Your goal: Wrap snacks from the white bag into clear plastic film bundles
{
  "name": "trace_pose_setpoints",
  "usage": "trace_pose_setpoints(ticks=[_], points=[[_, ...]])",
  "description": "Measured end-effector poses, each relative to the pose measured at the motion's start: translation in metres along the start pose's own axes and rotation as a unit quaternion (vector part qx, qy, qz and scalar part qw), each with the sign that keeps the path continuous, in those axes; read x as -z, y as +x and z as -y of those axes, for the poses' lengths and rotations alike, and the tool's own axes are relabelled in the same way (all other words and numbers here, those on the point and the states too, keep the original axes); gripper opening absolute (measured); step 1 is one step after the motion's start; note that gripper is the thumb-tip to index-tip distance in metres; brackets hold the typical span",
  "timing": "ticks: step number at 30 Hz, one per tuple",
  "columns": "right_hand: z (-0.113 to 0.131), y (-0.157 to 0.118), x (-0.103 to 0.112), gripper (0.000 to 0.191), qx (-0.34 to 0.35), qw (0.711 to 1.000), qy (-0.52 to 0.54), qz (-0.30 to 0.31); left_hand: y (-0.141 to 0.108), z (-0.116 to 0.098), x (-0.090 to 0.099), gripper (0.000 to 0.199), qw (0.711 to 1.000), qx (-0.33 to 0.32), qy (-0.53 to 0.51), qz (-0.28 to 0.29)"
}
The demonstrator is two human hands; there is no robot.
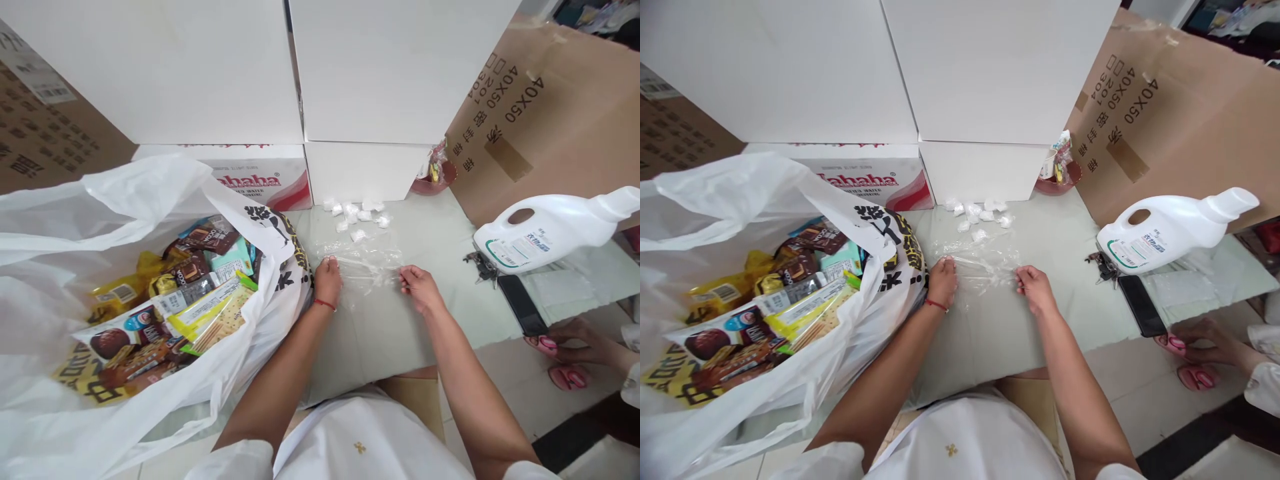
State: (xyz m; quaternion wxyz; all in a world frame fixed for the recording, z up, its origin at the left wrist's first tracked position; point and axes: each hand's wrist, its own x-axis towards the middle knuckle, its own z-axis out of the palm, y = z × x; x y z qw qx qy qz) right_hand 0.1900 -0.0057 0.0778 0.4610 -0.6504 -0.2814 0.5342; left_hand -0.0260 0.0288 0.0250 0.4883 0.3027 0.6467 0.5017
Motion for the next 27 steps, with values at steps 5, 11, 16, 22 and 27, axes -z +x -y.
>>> trace_pose_setpoints(ticks=[5, 11, 16, 22, 27], points=[[-0.003, 0.006, 0.035, 0.038, 0.01, 0.998, 0.0, -0.061, 0.001, -0.004, 0.005, 0.038, 0.997, -0.018, 0.075, 0.017], [-0.016, 0.007, 0.047, 0.026, 0.053, 0.983, -0.114, -0.134, -0.003, -0.019, 0.015, 0.032, 0.978, -0.08, 0.194, 0.017], [-0.023, -0.004, 0.049, 0.026, 0.062, 0.978, -0.169, -0.109, -0.056, -0.044, 0.025, 0.046, 0.895, -0.251, 0.355, -0.099], [-0.025, -0.005, 0.037, 0.028, 0.072, 0.969, -0.222, -0.082, -0.085, -0.069, 0.006, 0.037, 0.801, -0.384, 0.452, 0.087], [-0.023, 0.005, 0.041, 0.03, 0.076, 0.972, -0.211, -0.073, -0.027, -0.043, -0.018, 0.048, 0.771, -0.275, 0.558, 0.136]])
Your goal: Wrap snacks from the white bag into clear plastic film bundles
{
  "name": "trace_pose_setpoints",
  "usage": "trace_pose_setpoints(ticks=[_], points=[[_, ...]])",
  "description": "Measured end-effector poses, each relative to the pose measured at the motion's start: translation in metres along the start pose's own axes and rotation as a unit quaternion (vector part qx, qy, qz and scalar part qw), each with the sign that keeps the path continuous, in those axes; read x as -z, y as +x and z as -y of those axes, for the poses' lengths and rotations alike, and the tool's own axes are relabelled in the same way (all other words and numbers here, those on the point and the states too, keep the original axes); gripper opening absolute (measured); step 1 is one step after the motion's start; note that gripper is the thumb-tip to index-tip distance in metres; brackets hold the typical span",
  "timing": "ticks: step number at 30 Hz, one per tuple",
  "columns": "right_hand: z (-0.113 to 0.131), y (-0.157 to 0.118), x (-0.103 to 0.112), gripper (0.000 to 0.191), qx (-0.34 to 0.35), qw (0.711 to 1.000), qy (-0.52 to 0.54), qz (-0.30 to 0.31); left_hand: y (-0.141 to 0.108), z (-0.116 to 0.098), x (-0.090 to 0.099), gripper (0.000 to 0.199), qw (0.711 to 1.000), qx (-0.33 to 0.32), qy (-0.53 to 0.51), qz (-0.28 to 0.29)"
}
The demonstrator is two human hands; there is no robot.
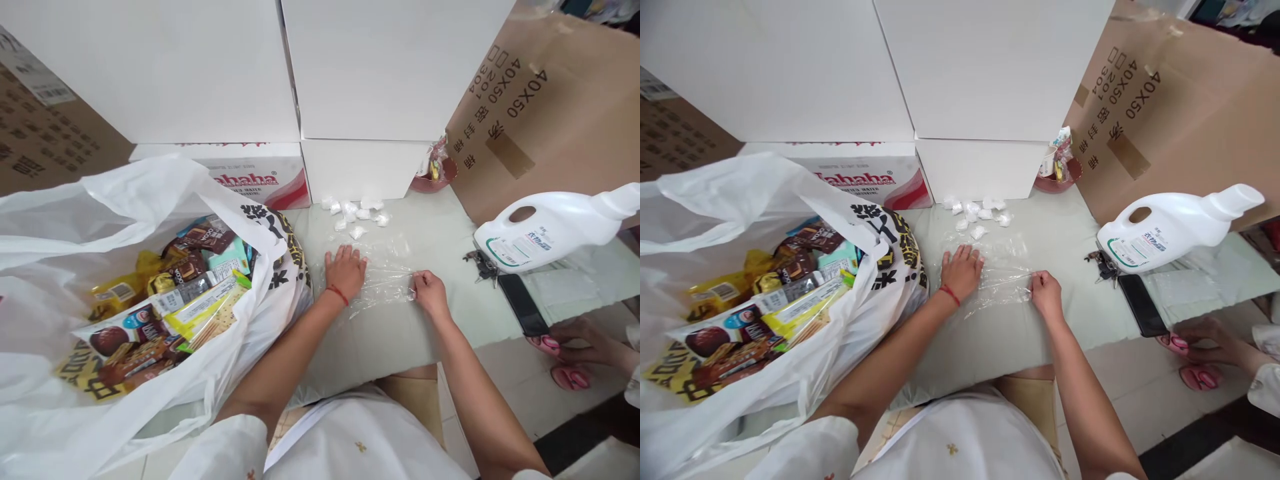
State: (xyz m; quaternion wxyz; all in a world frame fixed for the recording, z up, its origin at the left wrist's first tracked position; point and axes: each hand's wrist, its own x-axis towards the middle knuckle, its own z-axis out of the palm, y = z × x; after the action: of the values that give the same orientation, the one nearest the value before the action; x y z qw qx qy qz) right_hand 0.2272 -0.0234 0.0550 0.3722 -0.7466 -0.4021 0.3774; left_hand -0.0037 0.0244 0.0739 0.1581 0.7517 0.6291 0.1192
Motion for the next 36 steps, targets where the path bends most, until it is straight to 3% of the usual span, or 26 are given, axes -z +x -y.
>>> trace_pose_setpoints(ticks=[3, 6, 8, 10, 11, 12, 13, 15, 17, 18, 21, 24, 26, 28, 32, 34, 36], points=[[-0.008, 0.001, 0.013, 0.034, -0.006, 1.0, 0.009, 0.016, 0.011, 0.018, -0.018, 0.053, 1.0, 0.005, 0.024, -0.009], [-0.016, -0.005, 0.032, 0.036, -0.016, 0.999, -0.023, 0.036, 0.007, 0.024, -0.023, 0.057, 0.999, -0.015, 0.036, -0.014], [-0.014, -0.013, 0.041, 0.032, 0.02, 0.991, -0.129, -0.024, 0.004, 0.024, -0.024, 0.059, 0.999, -0.018, 0.041, -0.009], [-0.006, -0.024, 0.041, 0.03, 0.101, 0.955, -0.243, -0.138, 0.003, 0.022, -0.024, 0.06, 0.999, -0.017, 0.044, -0.005], [-0.001, -0.031, 0.036, 0.03, 0.155, 0.932, -0.279, -0.173, 0.004, 0.021, -0.025, 0.061, 0.999, -0.017, 0.045, -0.005], [0.004, -0.038, 0.028, 0.032, 0.217, 0.914, -0.299, -0.17, 0.004, 0.021, -0.025, 0.061, 0.999, -0.018, 0.046, -0.005], [0.008, -0.047, 0.017, 0.034, 0.285, 0.899, -0.307, -0.126, 0.004, 0.021, -0.025, 0.061, 0.999, -0.019, 0.046, -0.006], [0.01, -0.067, -0.008, 0.037, 0.406, 0.856, -0.317, 0.045, 0.005, 0.021, -0.025, 0.061, 0.999, -0.021, 0.046, -0.007], [0.0, -0.09, -0.025, 0.048, 0.463, 0.797, -0.332, 0.198, 0.004, 0.022, -0.025, 0.061, 0.999, -0.022, 0.044, -0.008], [-0.007, -0.101, -0.027, 0.054, 0.466, 0.779, -0.342, 0.243, 0.003, 0.023, -0.025, 0.062, 0.999, -0.022, 0.043, -0.007], [-0.026, -0.131, -0.009, 0.064, 0.438, 0.765, -0.358, 0.307, 0.001, 0.022, -0.024, 0.065, 0.999, -0.023, 0.037, -0.003], [-0.017, -0.144, 0.01, 0.046, 0.427, 0.789, -0.31, 0.316, -0.001, 0.02, -0.022, 0.068, 0.999, -0.022, 0.038, 0.004], [0.003, -0.135, 0.002, 0.037, 0.436, 0.812, -0.253, 0.295, -0.001, 0.019, -0.022, 0.069, 0.999, -0.023, 0.042, 0.008], [0.025, -0.108, -0.022, 0.038, 0.453, 0.822, -0.212, 0.273, -0.001, 0.019, -0.022, 0.067, 0.998, -0.025, 0.048, 0.021], [0.044, -0.016, -0.068, 0.048, 0.423, 0.841, -0.273, 0.198, -0.002, 0.02, -0.023, 0.063, 0.997, -0.043, 0.051, 0.036], [0.042, 0.034, -0.07, 0.053, 0.389, 0.84, -0.341, 0.165, -0.004, 0.021, -0.022, 0.063, 0.998, -0.051, 0.042, 0.016], [0.037, 0.075, -0.057, 0.055, 0.356, 0.838, -0.392, 0.127, -0.005, 0.021, -0.021, 0.063, 0.998, -0.056, 0.031, -0.002]])
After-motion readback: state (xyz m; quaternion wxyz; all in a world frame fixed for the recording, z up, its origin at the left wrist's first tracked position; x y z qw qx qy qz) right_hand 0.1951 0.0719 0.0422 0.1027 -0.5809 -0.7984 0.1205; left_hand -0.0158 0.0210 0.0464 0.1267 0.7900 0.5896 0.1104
